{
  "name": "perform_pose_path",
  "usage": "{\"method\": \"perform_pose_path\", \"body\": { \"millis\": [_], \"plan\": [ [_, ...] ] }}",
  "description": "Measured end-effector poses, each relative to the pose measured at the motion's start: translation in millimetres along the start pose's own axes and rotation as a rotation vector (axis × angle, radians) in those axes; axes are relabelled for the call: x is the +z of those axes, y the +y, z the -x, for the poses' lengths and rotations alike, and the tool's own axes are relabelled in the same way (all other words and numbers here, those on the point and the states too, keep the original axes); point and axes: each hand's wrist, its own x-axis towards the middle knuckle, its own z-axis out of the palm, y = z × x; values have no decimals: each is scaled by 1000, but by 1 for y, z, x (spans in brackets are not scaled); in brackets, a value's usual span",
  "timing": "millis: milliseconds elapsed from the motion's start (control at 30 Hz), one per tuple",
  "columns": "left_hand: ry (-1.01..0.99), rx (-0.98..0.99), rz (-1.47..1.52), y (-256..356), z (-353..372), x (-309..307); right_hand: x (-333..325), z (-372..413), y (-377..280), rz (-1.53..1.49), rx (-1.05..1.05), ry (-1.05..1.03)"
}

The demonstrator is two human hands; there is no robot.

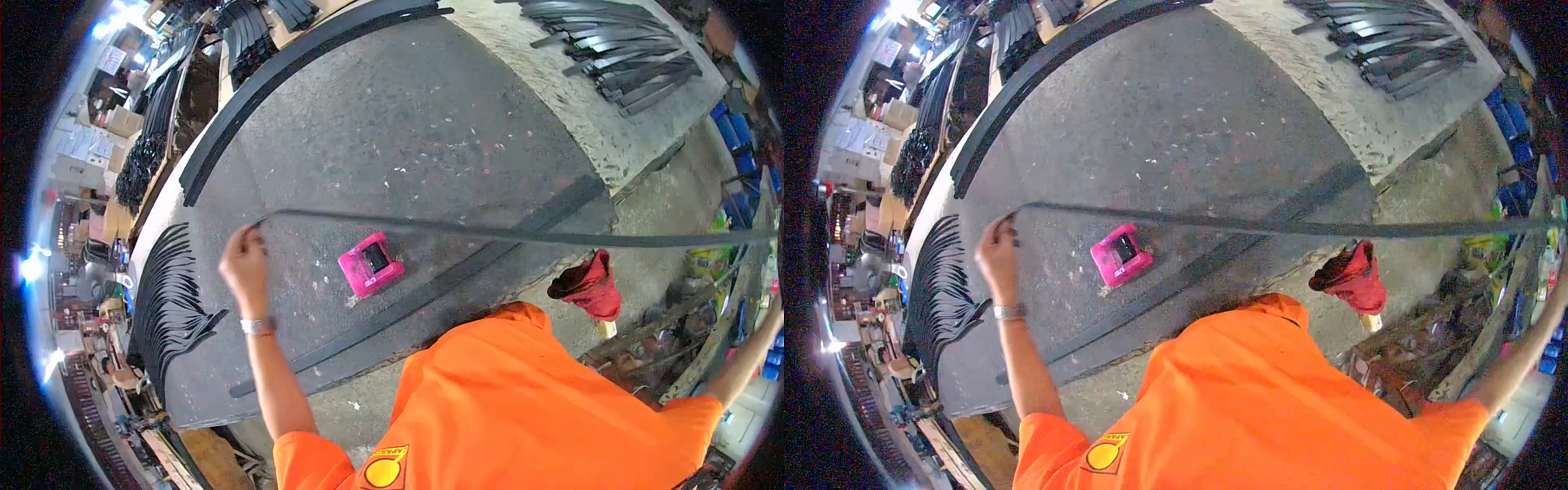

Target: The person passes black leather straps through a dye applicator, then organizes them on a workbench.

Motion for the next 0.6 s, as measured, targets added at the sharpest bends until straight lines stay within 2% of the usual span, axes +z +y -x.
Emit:
{"method": "perform_pose_path", "body": {
  "millis": [67,133,167,233,267,300,333,367,400,433,467,533,567,600],
  "plan": [
    [99,-290,392,-26,-16,-51,39,-10,-63,-190,162,-164],
    [239,-460,786,-64,-30,-97,102,-21,-125,-451,341,-285],
    [302,-464,835,-96,-35,-118,105,-27,-179,-1080,609,-318],
    [443,-479,948,-163,-32,-147,83,-55,-292,-1646,853,-356],
    [421,-485,1045,-196,-23,-162,39,-72,-349,-1860,1026,-476],
    [392,-489,1141,-229,-12,-174,43,-72,-392,-1730,907,-554],
    [360,-492,1238,-256,0,-179,29,-70,-437,-1965,906,-569],
    [430,-525,1211,-271,15,-173,3,-65,-480,-2155,941,-555],
    [500,-557,1183,-285,30,-168,-3,-55,-515,-2235,916,-678],
    [524,-602,1202,-317,44,-161,-7,-41,-550,-2285,1035,-765],
    [473,-616,1205,-363,64,-153,-7,-27,-580,-2335,1049,-855],
    [200,-425,975,-474,105,-134,-12,11,-627,-2291,1333,-1061],
    [382,-671,1204,-441,114,-127,-13,31,-640,-2275,1375,-1128],
    [656,-882,1423,-393,122,-119,-17,48,-644,-2254,1420,-1194]
  ]
}}
